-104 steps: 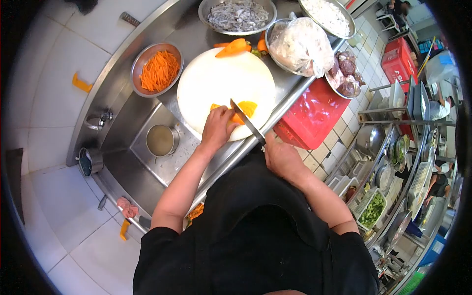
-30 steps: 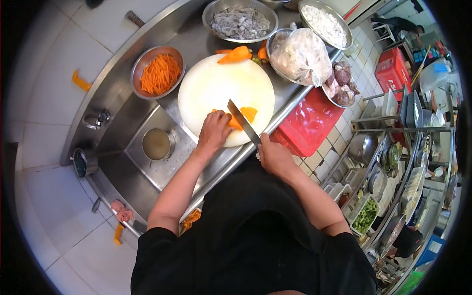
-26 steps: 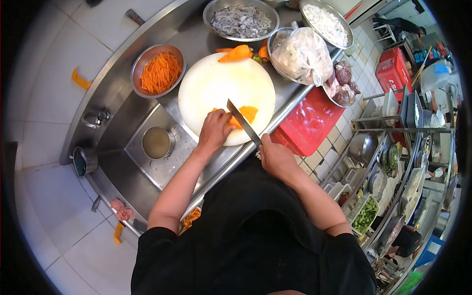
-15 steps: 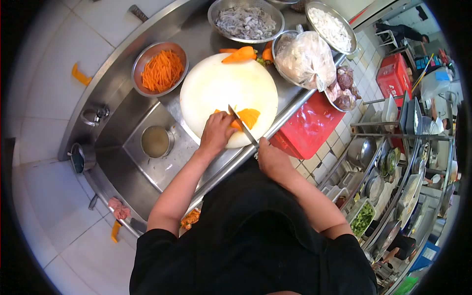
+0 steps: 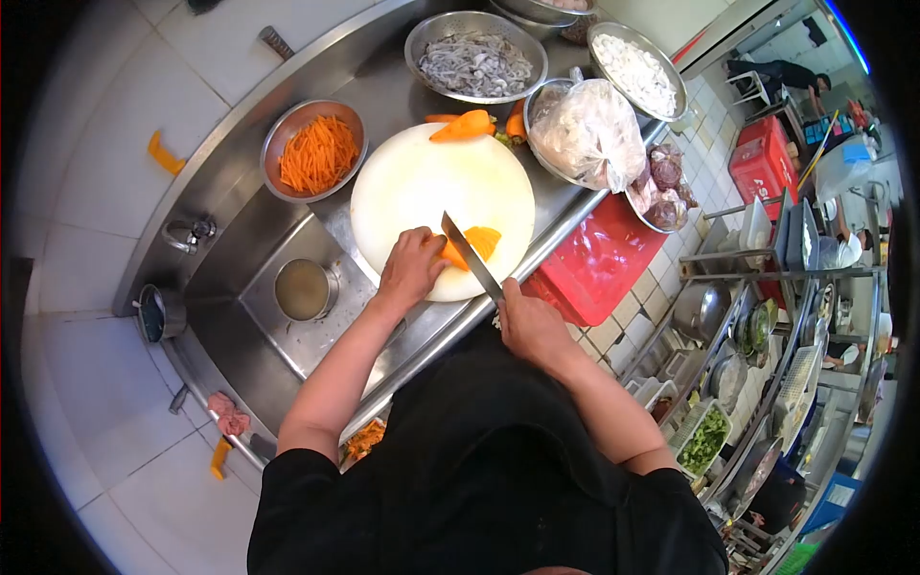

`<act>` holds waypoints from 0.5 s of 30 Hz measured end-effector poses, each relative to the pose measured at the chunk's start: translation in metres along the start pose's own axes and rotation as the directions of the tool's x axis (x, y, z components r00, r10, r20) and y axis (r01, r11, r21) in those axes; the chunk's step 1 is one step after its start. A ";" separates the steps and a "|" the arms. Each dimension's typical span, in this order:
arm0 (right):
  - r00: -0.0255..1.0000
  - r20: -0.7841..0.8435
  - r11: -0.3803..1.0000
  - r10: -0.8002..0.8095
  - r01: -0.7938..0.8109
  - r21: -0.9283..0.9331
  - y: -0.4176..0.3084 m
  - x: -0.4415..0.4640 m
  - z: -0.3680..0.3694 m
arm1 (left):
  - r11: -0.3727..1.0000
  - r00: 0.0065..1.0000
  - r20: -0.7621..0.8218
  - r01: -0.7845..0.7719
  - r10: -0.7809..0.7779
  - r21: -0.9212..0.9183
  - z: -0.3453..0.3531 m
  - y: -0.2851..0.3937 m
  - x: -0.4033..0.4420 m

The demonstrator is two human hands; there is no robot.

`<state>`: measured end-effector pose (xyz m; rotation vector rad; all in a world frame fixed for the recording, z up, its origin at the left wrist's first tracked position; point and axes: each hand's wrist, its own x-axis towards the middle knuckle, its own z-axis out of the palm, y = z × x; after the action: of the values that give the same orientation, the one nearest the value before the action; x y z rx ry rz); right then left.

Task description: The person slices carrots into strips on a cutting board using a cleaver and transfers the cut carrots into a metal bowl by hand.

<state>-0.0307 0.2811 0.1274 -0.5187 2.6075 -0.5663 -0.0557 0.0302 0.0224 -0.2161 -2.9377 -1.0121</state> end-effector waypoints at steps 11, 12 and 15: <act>0.994 0.097 0.996 0.055 -0.048 -0.071 -0.008 0.004 0.002 | 1.000 1.000 0.004 0.004 -0.004 0.005 0.001 -0.002 0.002; 0.990 0.121 0.995 0.078 -0.069 -0.076 -0.006 0.006 0.008 | 1.000 1.000 -0.005 0.004 -0.004 -0.011 0.001 -0.002 0.000; 0.993 0.102 0.998 0.058 -0.055 -0.037 0.012 0.020 0.042 | 0.999 1.000 -0.018 0.007 -0.008 -0.041 0.005 -0.001 -0.005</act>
<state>-0.0316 0.2701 0.0808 -0.4704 2.5287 -0.4651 -0.0510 0.0316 0.0173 -0.1965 -2.9059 -1.0701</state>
